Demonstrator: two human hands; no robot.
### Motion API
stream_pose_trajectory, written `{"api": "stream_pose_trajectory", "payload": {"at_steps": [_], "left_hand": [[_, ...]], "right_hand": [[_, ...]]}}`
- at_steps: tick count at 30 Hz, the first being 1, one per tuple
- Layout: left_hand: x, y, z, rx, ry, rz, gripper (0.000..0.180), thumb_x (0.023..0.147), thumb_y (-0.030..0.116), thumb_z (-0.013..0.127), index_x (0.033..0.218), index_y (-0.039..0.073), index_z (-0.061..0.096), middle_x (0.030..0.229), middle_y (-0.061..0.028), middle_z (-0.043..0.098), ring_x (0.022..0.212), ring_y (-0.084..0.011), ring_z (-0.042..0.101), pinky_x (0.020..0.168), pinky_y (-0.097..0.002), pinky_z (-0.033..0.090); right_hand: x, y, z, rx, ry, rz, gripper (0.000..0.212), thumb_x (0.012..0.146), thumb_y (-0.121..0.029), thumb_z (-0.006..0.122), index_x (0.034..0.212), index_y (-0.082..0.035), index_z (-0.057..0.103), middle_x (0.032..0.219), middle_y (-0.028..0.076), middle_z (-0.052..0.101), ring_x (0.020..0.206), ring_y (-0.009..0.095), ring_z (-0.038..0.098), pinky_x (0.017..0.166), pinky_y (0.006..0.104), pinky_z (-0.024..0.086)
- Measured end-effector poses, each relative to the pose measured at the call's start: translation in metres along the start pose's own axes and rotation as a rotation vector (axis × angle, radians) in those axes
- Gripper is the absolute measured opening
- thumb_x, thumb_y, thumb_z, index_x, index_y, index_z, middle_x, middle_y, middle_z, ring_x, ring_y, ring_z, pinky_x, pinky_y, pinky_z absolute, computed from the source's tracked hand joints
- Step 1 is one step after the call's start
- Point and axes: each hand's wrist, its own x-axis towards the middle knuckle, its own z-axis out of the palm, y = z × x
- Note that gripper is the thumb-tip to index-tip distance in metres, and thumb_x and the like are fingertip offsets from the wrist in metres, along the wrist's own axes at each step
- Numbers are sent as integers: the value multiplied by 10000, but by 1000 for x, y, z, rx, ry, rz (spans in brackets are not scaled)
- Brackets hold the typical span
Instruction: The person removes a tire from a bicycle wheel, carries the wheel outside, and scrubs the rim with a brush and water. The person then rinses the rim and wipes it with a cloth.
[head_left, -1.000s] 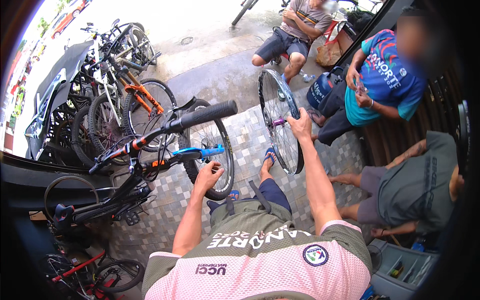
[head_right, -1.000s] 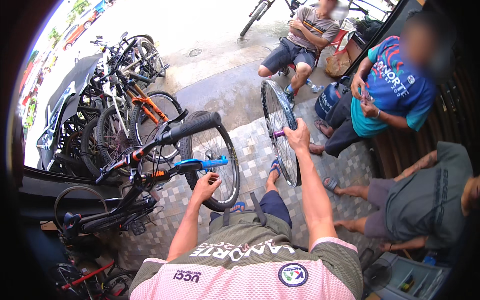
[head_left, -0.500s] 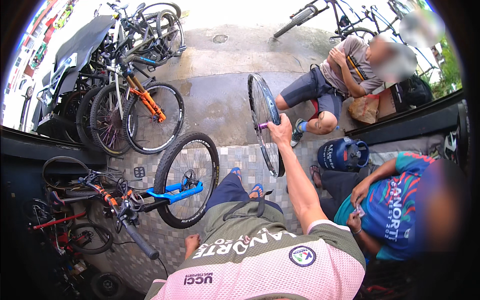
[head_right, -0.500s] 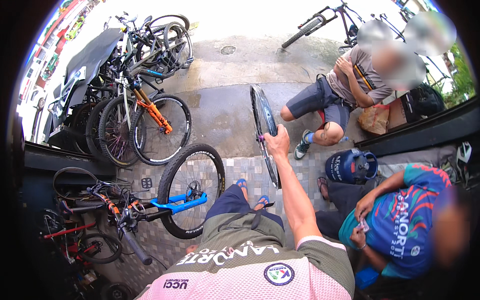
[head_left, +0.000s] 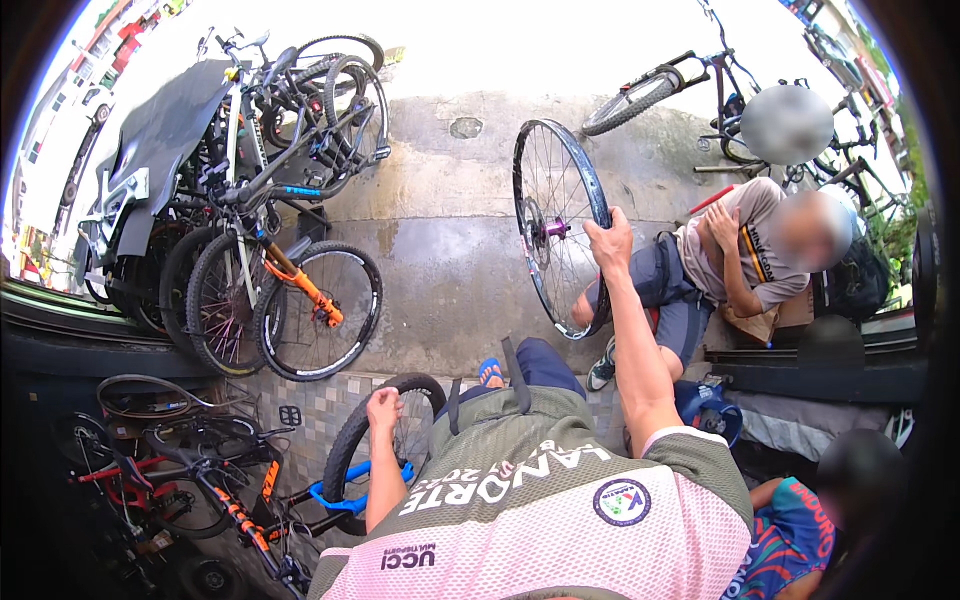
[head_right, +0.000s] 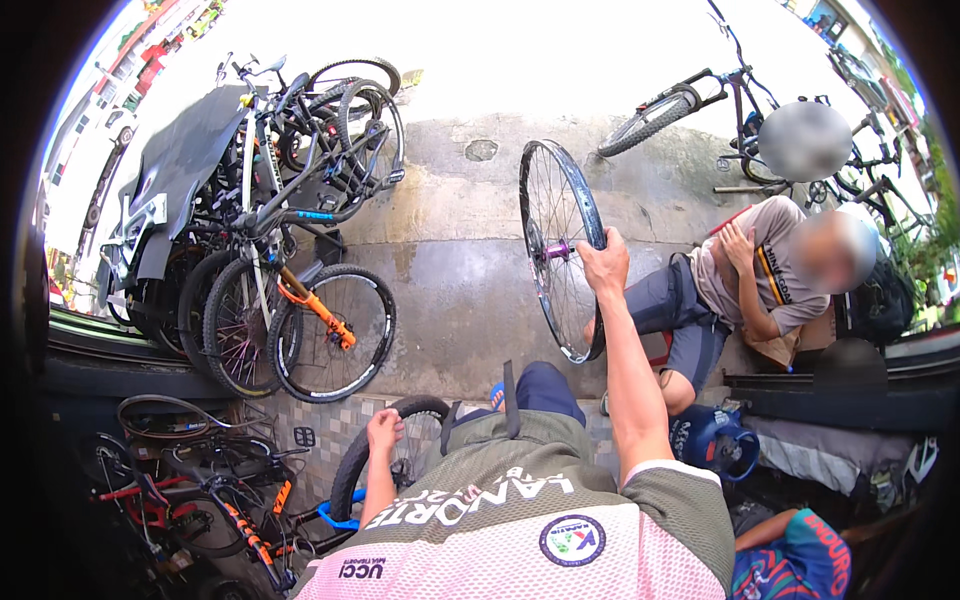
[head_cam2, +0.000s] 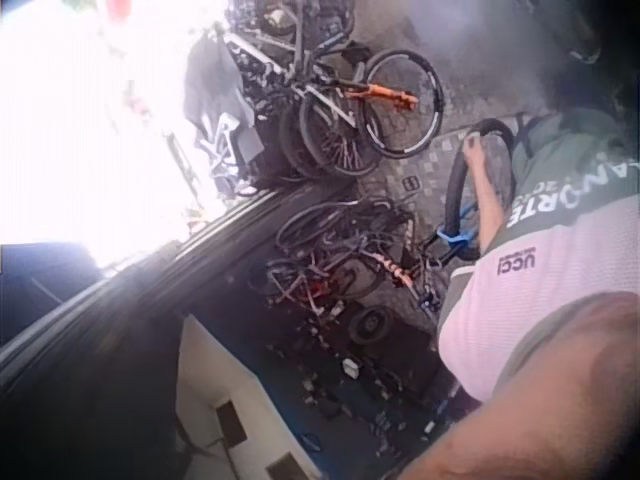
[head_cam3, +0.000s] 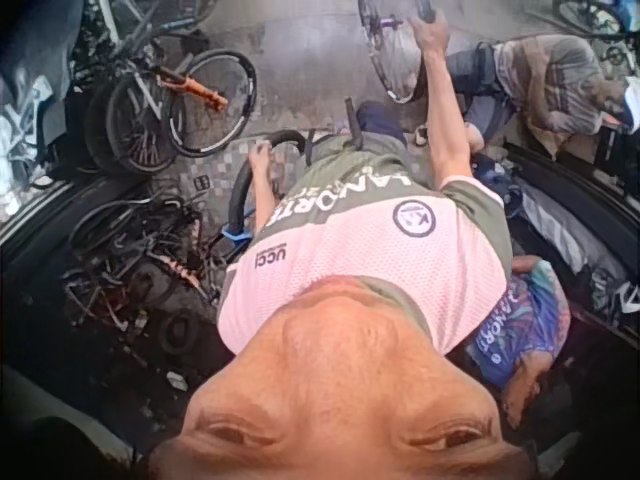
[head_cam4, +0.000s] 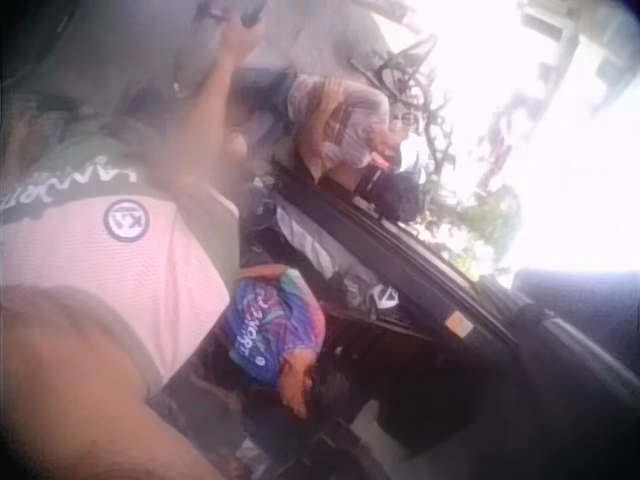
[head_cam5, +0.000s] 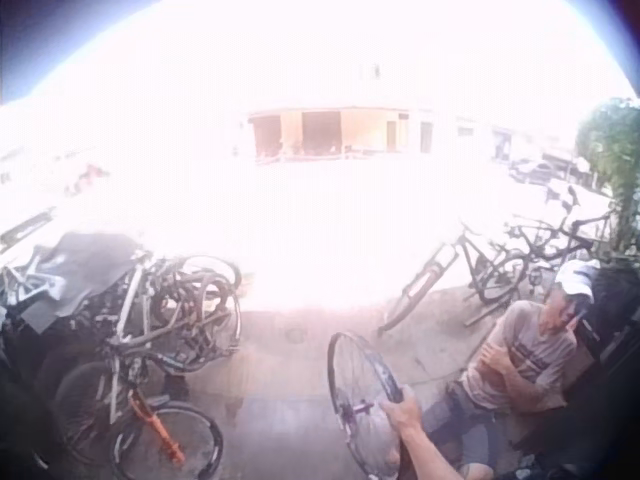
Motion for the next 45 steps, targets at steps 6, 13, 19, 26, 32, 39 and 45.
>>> {"api": "stream_pose_trajectory", "payload": {"at_steps": [6,13,19,26,32,39,45], "left_hand": [[178,170,86,6,64,132,266,1039,310,725,1188,92,696,978,-17,747,766,-119,717,599,-279,547],[303,219,252,314,-87,-342,296,979,286,789,1168,73,707,824,-16,687,662,-153,668,536,-353,548],[380,312,340,493,-154,-179,257,985,291,769,1016,37,797,766,-68,720,667,-201,675,606,-364,522],[616,537,459,637,-320,-241,306,983,288,772,872,2,783,757,-101,743,651,-218,681,568,-429,497],[851,896,648,821,-293,290,345,1011,325,743,853,25,682,758,-79,698,611,-169,656,492,-351,496],[941,1236,946,422,-445,855,315,1033,238,720,828,33,597,718,-20,636,644,-100,547,610,-303,451],[990,1269,1086,906,-461,800,316,947,320,787,898,18,706,747,-69,696,712,-159,641,678,-362,528]], "right_hand": [[173,43,80,71,-23,116,325,758,-259,765,927,-7,648,716,108,662,660,214,640,652,400,517],[364,111,208,47,18,104,292,761,-209,760,913,-11,608,713,51,593,661,151,558,626,365,479],[554,124,259,-62,132,176,335,748,-247,761,940,2,646,806,164,661,755,297,646,744,434,524],[763,179,331,-66,258,309,361,750,-257,757,979,8,668,825,176,703,772,316,683,755,443,537],[921,173,354,-142,432,364,371,748,-292,762,959,-9,650,792,158,664,722,305,636,718,443,518],[1099,236,359,-126,606,420,375,750,-278,766,981,-2,661,774,153,650,715,305,630,711,443,510],[1294,292,368,-57,565,532,338,756,-239,764,958,13,663,905,226,691,893,433,687,800,509,528]]}}
